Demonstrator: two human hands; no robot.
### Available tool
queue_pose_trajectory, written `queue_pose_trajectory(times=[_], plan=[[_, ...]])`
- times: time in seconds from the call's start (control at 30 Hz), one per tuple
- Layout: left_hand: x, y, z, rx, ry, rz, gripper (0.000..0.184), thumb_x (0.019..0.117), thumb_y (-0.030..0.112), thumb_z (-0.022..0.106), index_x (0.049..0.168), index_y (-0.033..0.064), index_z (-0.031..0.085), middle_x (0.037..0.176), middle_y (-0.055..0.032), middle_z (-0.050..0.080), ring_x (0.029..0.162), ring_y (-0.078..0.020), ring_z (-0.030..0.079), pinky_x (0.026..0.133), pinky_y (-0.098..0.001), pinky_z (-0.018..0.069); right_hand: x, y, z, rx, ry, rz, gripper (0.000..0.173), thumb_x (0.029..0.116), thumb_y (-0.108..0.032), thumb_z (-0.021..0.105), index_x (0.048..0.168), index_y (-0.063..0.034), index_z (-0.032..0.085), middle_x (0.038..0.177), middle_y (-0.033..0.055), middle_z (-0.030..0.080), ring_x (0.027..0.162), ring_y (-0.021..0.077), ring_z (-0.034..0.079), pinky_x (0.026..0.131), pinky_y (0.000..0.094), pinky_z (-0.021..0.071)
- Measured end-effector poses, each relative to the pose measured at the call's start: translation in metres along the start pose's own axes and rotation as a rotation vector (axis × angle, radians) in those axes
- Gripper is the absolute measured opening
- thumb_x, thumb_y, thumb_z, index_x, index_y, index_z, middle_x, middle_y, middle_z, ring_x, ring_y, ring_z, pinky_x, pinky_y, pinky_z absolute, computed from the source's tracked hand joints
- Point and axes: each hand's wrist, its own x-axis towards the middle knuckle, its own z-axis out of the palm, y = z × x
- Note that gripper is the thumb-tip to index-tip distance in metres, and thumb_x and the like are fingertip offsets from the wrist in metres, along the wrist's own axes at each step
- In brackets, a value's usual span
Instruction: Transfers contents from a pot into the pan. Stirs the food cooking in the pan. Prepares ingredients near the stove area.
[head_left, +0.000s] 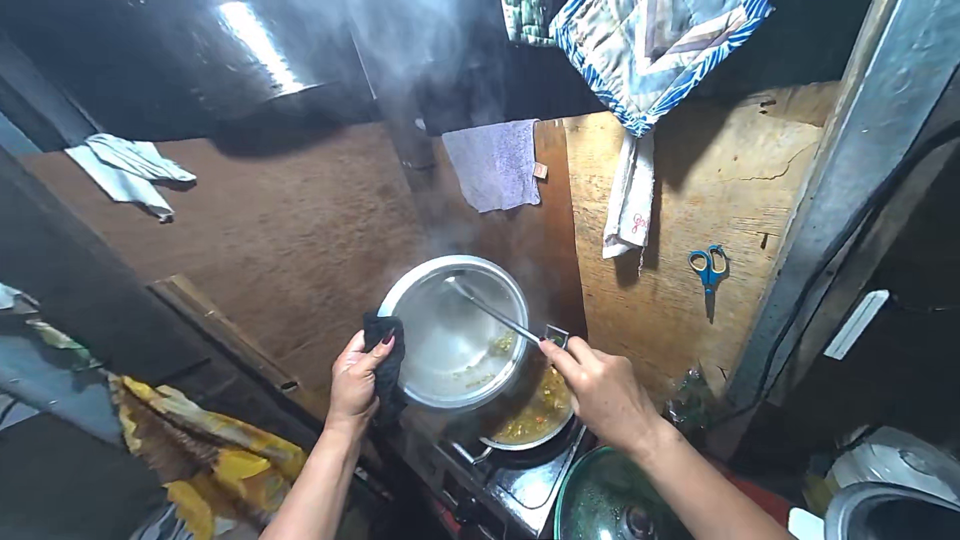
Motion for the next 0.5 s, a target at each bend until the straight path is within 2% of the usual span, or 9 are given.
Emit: queue_pose_trajectory(times=[0.1, 0.2, 0.3, 0.5], plan=[[-0.001, 0.008, 0.015, 0.011, -0.008, 0.013, 0.022, 0.0975, 0.005, 0.060, 0.119, 0.0054, 0.065, 0.097, 0.0012, 0.074, 0.081, -0.0030, 0.070, 0.074, -0.0202, 0.0594, -0.010, 0.002, 0.012, -0.068, -0.038, -0.002, 0.052, 0.0849, -0.001, 0.067, 0.135, -0.0156, 0.069, 0.092, 0.0110, 0.067, 0.063, 0.0232, 0.066, 0.052, 0.0356, 0.0561], [0.000, 0.008, 0.016, 0.052, -0.013, 0.050, 0.023, 0.0945, 0.005, 0.066, 0.117, 0.0057, 0.065, 0.096, 0.0005, 0.074, 0.081, -0.0039, 0.070, 0.074, -0.0214, 0.0602, -0.021, -0.006, -0.004, -0.157, -0.147, 0.101, 0.045, 0.0846, -0.005, 0.068, 0.129, -0.0140, 0.072, 0.094, 0.0128, 0.070, 0.063, 0.0245, 0.069, 0.054, 0.0367, 0.0581], [-0.001, 0.008, 0.019, 0.057, -0.025, 0.097, 0.024, 0.0918, 0.006, 0.069, 0.115, 0.0069, 0.064, 0.095, 0.0013, 0.074, 0.081, -0.0046, 0.070, 0.074, -0.0227, 0.0606, -0.028, -0.007, -0.024, -0.079, -0.303, 0.106, 0.046, 0.0851, -0.005, 0.066, 0.129, -0.0165, 0.073, 0.095, 0.0127, 0.070, 0.065, 0.0261, 0.069, 0.056, 0.0406, 0.0582], [-0.003, 0.013, 0.033, 0.186, -0.090, 0.202, 0.020, 0.0886, 0.009, 0.073, 0.107, 0.0073, 0.065, 0.091, 0.0032, 0.072, 0.080, -0.0029, 0.069, 0.075, -0.0217, 0.0597, -0.023, -0.001, -0.023, 0.020, -0.130, -0.041, 0.045, 0.0832, -0.004, 0.066, 0.126, -0.0184, 0.074, 0.086, 0.0063, 0.067, 0.061, 0.0196, 0.065, 0.051, 0.0354, 0.0549]])
